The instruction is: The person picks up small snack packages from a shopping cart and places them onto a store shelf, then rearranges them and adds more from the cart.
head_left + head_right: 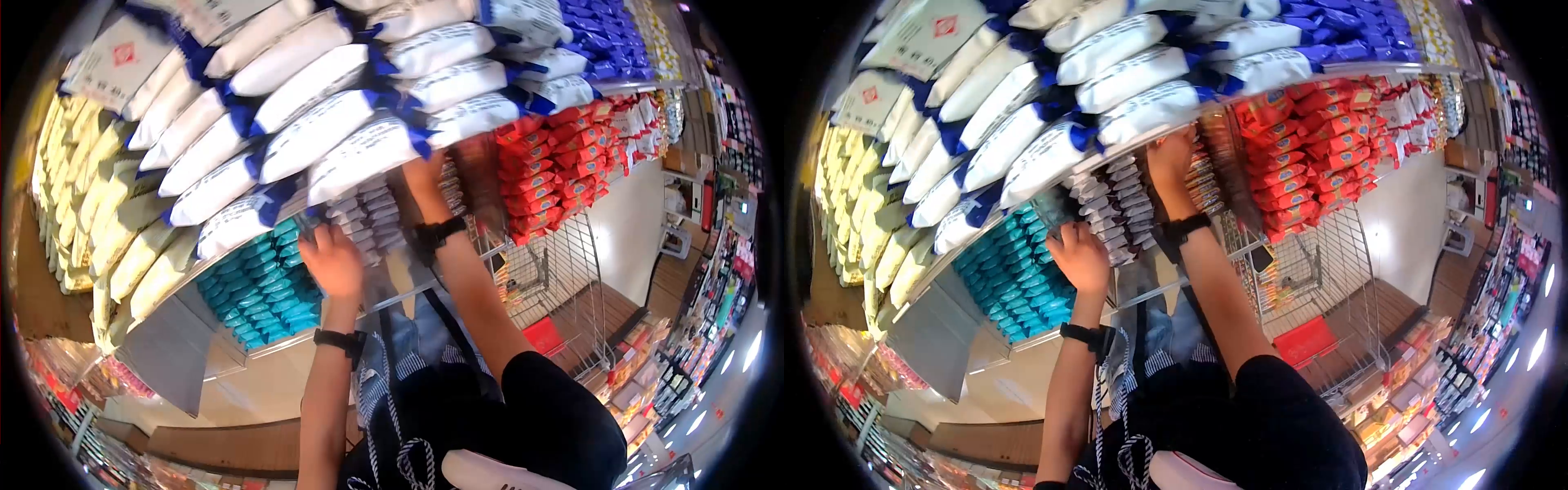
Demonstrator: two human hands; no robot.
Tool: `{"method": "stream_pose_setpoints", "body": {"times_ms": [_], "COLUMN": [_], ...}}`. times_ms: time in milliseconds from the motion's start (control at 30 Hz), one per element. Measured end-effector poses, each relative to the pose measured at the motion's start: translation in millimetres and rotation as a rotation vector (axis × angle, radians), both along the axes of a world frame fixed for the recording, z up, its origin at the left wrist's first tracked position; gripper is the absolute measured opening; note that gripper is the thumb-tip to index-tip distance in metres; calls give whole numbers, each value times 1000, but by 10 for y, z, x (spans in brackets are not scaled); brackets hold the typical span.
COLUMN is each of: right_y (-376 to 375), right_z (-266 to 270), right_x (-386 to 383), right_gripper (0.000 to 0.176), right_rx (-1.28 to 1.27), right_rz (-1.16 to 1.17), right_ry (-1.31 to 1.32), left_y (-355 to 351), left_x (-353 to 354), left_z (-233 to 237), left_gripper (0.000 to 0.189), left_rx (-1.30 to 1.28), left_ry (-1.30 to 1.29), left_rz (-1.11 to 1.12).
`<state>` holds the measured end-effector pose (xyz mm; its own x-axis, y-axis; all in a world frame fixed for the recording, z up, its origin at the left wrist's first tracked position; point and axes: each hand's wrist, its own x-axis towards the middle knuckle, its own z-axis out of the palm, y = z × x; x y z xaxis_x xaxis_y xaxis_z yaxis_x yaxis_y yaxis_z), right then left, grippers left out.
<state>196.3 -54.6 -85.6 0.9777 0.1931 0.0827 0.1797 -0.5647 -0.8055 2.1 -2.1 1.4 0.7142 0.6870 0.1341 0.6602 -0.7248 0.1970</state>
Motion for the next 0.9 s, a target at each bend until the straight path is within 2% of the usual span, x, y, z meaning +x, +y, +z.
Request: {"method": "stream_pose_setpoints", "body": {"times_ms": [67, 133, 200, 267, 367, 400, 467, 600, 667, 700, 733, 800, 833, 867, 900], "right_y": [-107, -243, -353, -440, -720, -822, -1087, -1892, -2361, -2617, -2885, -3401, -3663, -3920, -4201], "right_z": [152, 315, 420, 611, 936, 1028, 1226, 1404, 1323, 1235, 1115, 690, 426, 104, -262], "right_x": [-55, -186, -271, -339, -514, -590, -677, -792, -807, -818, -846, -865, -888, -917, -977], "right_gripper": [41, 35, 37, 31, 27, 26, 20, 16, 14, 12, 13, 14, 14, 13, 20], "right_rx": [-194, -167, -66, 20, 175, 232, 278, 285, 317, 293, 236, 134, 67, 4, -49], "right_rz": [77, 92, 132, 168, 294, 328, 390, 410, 379, 300, 185, -34, -162, -286, -357], "right_ry": [-38, -27, 117, 2, -9, -15, 133, 20, -2, 13, 21, 33, 158, 285, 362], "left_y": [-5, -12, 5, 9, -28, 9, 16, 86, 121, 69, 11, -19, -91, -475, -818], "left_x": [9, 26, 25, 25, 41, 3, 5, -60, -59, -18, -1, 26, 42, 213, 316], "left_z": [36, 59, 41, 26, 11, -60, -62, -122, -155, -114, -60, -57, -36, 161, 223], "left_gripper": [18, 17, 14, 12, 4, 5, 7, 16, 28, 35, 44, 53, 56, 63, 61], "left_rx": [-11, -8, 34, 104, 165, 225, 193, 257, 379, 428, 477, 657, 635, 571, 427], "left_ry": [6, -10, -40, 53, 96, 46, 134, 300, 215, 251, 290, 192, 128, 103, 12], "left_rz": [-9, -21, -61, -88, -108, -181, -177, -139, -191, -188, -181, -221, -265, -494, -689]}}
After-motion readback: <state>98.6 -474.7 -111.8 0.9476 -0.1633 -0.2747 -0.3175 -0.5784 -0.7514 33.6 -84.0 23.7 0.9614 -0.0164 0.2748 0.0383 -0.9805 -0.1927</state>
